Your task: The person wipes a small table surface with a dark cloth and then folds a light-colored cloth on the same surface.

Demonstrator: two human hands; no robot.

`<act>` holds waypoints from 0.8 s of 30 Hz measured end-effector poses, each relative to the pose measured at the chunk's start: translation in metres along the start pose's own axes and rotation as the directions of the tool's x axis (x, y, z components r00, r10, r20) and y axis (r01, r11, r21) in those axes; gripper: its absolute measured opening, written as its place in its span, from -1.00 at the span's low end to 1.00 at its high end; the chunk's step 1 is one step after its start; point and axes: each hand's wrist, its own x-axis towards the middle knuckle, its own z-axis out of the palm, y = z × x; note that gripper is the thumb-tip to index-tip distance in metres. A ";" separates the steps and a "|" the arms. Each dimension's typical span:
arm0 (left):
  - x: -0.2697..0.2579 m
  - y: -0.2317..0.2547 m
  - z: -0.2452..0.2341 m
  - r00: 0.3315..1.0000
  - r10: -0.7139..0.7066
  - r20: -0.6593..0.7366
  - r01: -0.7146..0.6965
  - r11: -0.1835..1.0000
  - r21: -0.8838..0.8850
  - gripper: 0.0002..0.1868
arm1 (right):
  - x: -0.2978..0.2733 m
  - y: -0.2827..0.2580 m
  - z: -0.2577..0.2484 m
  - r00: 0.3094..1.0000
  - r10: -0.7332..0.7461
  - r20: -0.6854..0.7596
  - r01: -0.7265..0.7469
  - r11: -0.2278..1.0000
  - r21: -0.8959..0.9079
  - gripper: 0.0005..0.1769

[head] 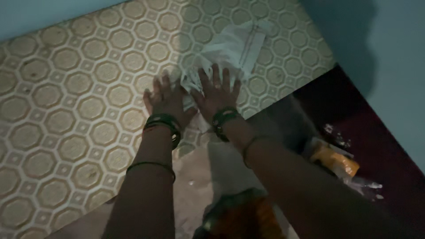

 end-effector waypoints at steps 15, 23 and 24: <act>-0.095 -0.208 0.031 0.930 -0.162 -0.330 0.203 0.974 0.095 -0.06 | -0.012 -0.219 0.052 0.924 -0.382 0.012 0.382 0.922 -0.059 -0.22; -0.190 -0.278 0.066 0.788 -0.443 -0.428 0.453 0.888 -0.084 -0.10 | -0.069 -0.329 0.067 0.797 -0.588 0.136 0.583 0.808 0.082 -0.21; -0.200 -0.280 0.071 0.768 -0.469 -0.436 0.473 0.875 -0.108 -0.11 | -0.080 -0.334 0.067 0.774 -0.623 0.114 0.616 0.782 0.094 -0.23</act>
